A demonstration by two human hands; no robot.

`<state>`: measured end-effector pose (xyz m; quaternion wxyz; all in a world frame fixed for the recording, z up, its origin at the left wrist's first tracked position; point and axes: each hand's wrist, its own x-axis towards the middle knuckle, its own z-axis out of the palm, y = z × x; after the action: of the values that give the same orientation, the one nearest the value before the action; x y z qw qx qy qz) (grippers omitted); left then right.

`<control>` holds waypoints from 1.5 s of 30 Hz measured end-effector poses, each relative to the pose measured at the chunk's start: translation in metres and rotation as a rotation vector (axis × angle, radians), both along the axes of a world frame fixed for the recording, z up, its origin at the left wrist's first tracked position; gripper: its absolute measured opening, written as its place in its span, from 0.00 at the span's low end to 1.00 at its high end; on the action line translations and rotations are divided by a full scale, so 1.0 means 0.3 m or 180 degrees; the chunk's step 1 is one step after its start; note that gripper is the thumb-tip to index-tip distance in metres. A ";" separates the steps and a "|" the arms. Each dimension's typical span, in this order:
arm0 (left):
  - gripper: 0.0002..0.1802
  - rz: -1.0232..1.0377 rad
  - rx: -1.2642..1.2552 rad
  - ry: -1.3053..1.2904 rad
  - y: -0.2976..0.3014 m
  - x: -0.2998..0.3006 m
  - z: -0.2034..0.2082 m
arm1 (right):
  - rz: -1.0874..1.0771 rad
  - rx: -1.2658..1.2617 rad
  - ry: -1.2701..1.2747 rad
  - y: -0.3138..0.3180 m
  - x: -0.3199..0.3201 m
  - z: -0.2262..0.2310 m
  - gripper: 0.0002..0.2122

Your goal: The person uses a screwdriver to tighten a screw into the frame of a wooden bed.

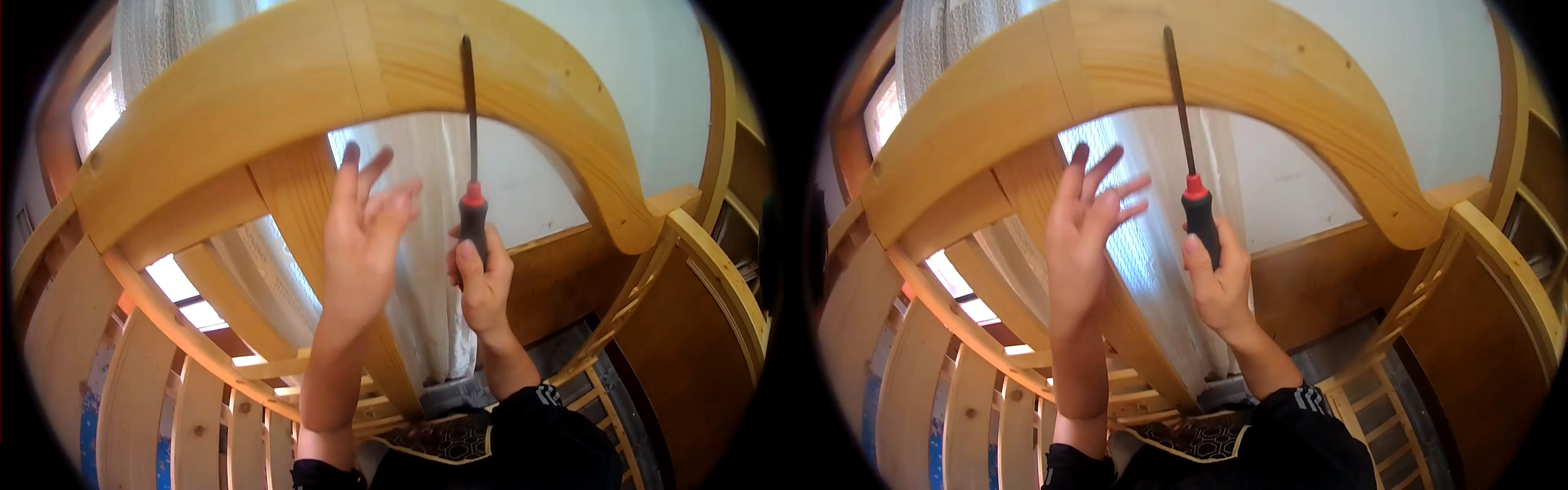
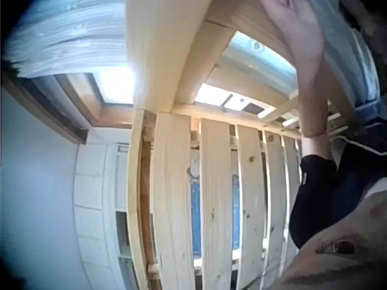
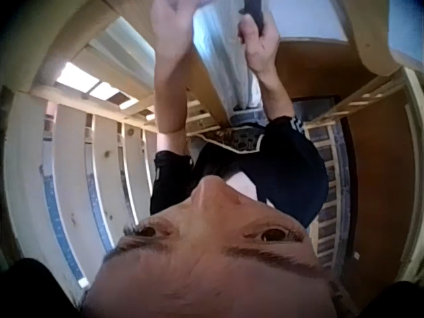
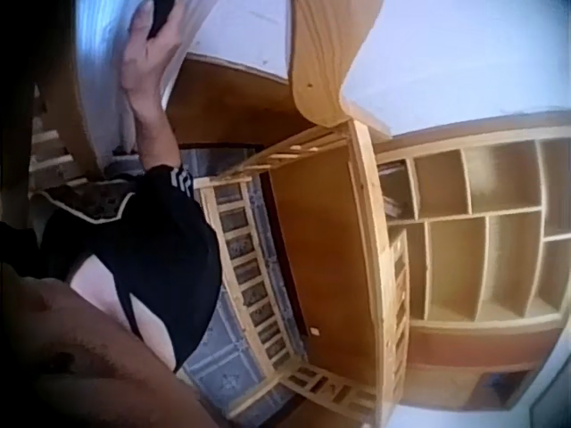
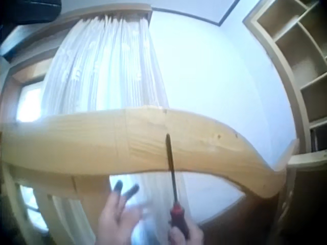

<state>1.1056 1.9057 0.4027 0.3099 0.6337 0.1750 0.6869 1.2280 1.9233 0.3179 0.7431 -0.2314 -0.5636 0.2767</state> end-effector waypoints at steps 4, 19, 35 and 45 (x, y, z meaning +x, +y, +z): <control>0.24 -0.0821 -0.0108 -0.0894 0.041 0.033 0.053 | 0.0154 0.0031 -0.0016 -0.010 0.017 -0.007 0.10; 0.20 -0.0594 0.0007 -0.1617 0.104 0.129 -0.005 | 0.0302 -0.0094 -0.0168 -0.032 0.095 -0.070 0.13; 0.24 -0.1599 -0.1568 -0.1245 0.058 0.077 -0.165 | 0.0069 -0.0018 -0.0260 -0.034 0.076 0.036 0.12; 0.26 -0.2051 -0.1669 -0.1415 -0.002 0.106 -0.196 | 0.0439 0.0395 0.0320 -0.034 0.032 0.027 0.09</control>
<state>1.1373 1.9051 0.3438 0.6868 0.3935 0.0664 0.6074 1.2377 1.9131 0.3260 0.7626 -0.1314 -0.5563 0.3029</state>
